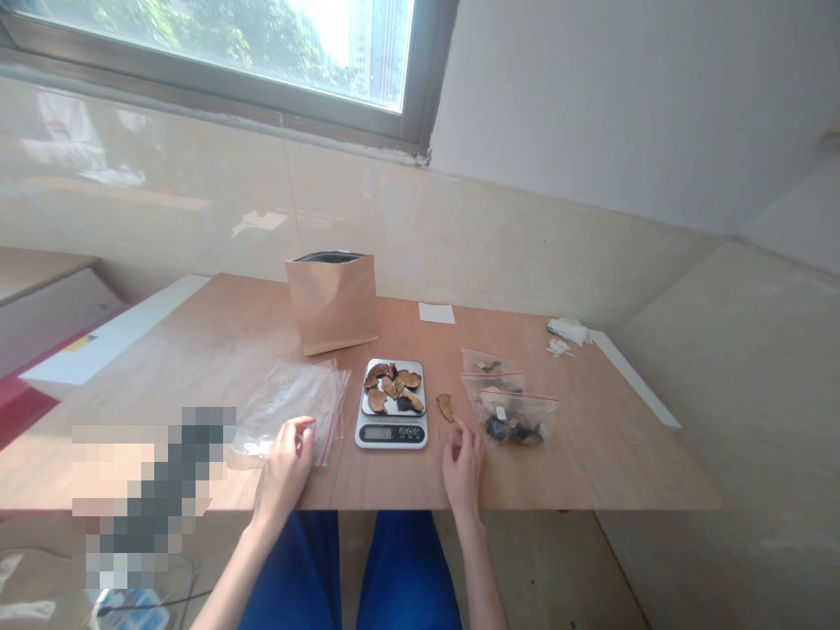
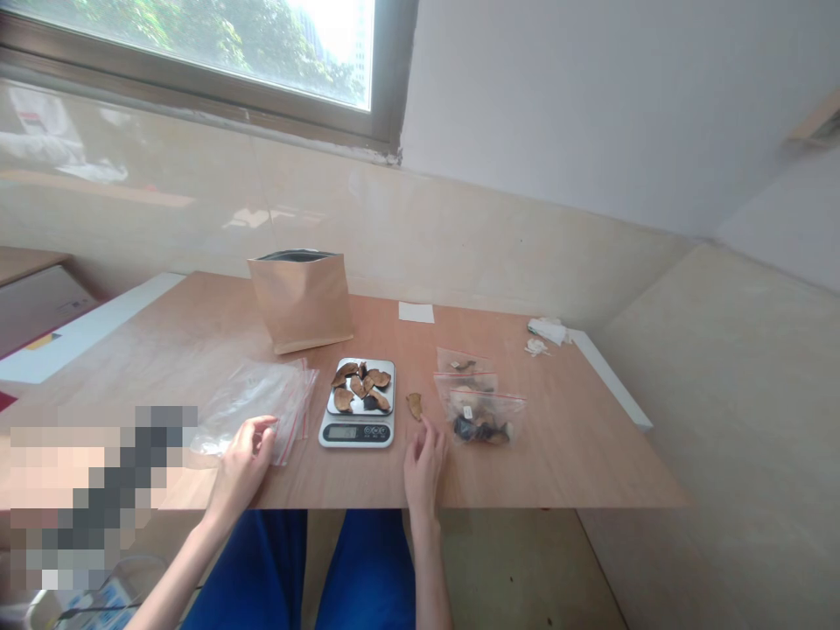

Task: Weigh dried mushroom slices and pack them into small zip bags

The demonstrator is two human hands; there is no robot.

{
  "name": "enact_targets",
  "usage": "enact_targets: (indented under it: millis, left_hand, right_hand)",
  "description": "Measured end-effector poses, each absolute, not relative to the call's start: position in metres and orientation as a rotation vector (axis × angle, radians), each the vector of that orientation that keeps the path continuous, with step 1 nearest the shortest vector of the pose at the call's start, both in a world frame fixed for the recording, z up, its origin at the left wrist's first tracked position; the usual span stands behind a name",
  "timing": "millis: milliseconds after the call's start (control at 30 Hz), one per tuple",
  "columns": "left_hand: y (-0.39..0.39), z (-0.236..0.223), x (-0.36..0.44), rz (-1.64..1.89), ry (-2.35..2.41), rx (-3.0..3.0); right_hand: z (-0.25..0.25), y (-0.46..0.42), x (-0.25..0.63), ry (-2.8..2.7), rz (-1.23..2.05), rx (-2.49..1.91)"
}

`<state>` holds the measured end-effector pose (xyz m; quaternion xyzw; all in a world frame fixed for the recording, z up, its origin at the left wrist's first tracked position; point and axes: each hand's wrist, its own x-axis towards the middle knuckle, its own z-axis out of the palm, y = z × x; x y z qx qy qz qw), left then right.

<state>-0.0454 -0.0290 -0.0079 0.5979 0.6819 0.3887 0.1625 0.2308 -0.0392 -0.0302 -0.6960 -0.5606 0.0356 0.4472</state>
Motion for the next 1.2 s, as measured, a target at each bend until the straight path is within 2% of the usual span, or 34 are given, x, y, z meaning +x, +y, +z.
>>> enact_targets:
  millis: [367,467,600,800,1000,1200]
  left_hand:
    - [-0.027,-0.006,-0.044,1.119,1.948,1.644]
    - [-0.028,-0.003,-0.043,1.101,1.958,1.614]
    - [-0.028,0.001,-0.043,1.061,1.951,1.593]
    - [-0.018,0.025,-0.048,0.894,1.92,1.464]
    - [-0.038,0.063,-0.035,1.14,1.997,1.47]
    - [-0.056,0.066,-0.012,1.149,1.643,1.524]
  right_hand:
    - [-0.001,0.074,0.231,-1.508,0.217,-1.775]
    - [0.003,0.057,0.219,-1.427,0.154,-1.73]
    - [0.001,-0.017,0.186,-1.288,0.04,-1.598]
    - [0.01,-0.098,0.126,-1.596,0.519,-1.381]
    - [0.04,-0.082,0.1,-1.549,0.823,-1.228]
    - [0.056,-0.056,0.089,-1.366,0.966,-1.191]
